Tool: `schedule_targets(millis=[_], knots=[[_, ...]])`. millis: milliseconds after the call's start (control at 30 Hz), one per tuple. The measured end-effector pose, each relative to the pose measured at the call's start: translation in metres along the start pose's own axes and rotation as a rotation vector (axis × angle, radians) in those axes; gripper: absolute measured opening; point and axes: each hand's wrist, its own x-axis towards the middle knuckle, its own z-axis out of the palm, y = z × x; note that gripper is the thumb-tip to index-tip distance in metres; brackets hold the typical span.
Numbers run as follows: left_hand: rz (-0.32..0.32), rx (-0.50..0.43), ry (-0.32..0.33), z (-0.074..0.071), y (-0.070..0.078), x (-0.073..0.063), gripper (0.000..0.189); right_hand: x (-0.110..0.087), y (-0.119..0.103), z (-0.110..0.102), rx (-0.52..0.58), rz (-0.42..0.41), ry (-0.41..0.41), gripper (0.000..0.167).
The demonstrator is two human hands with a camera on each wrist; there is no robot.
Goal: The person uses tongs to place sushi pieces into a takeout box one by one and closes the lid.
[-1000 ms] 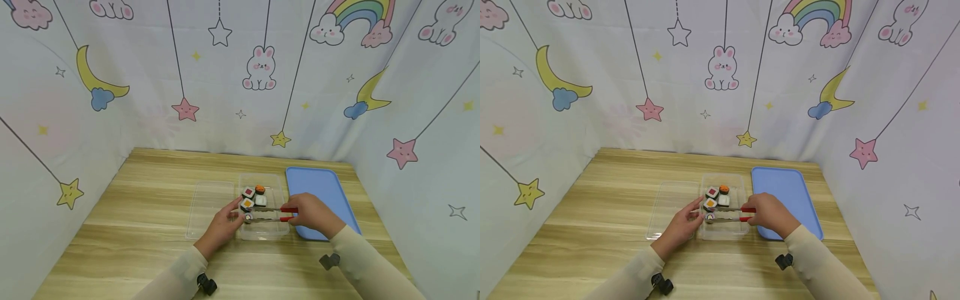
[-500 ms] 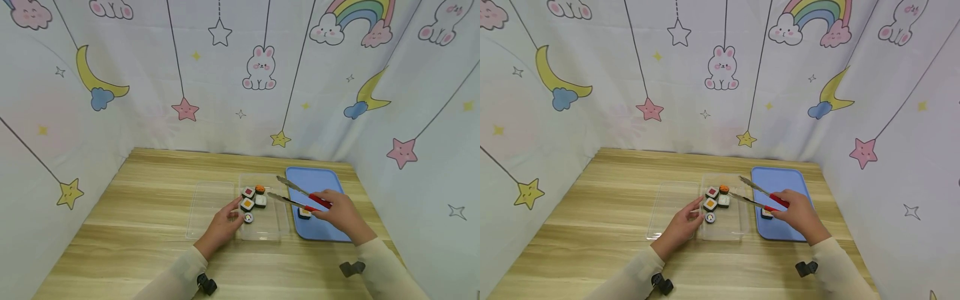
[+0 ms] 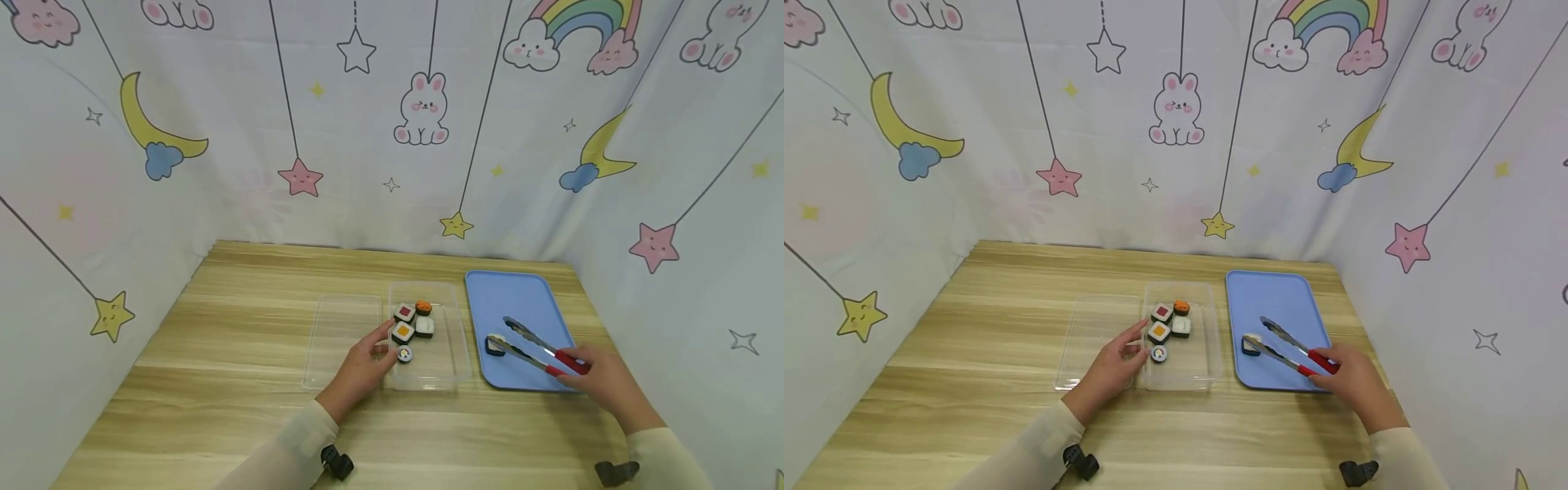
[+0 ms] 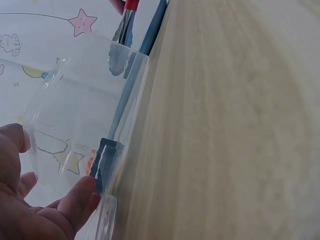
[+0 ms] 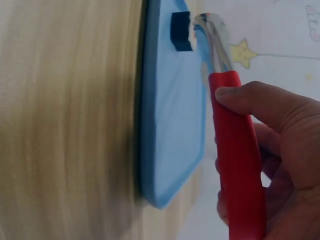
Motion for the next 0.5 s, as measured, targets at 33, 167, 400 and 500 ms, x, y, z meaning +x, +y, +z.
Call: schedule_targets(millis=[33, 167, 400, 500], knots=[[-0.001, 0.001, 0.0, 0.0, 0.0, 0.0, 0.06, -0.001, 0.001, 0.001, 0.001, 0.012, 0.0, 0.055], [-0.004, 0.002, -0.002, 0.0, 0.001, -0.001, 0.061, -0.005, 0.002, 0.006, 0.006, 0.037, 0.004, 0.055], [0.0, 0.005, 0.003, 0.001, 0.001, 0.0, 0.06, -0.008, 0.0, 0.009, 0.017, 0.008, 0.004, 0.048], [-0.004, 0.004, 0.001, 0.001, 0.0, 0.001, 0.06, -0.008, 0.002, 0.012, 0.002, -0.011, 0.009, 0.046]])
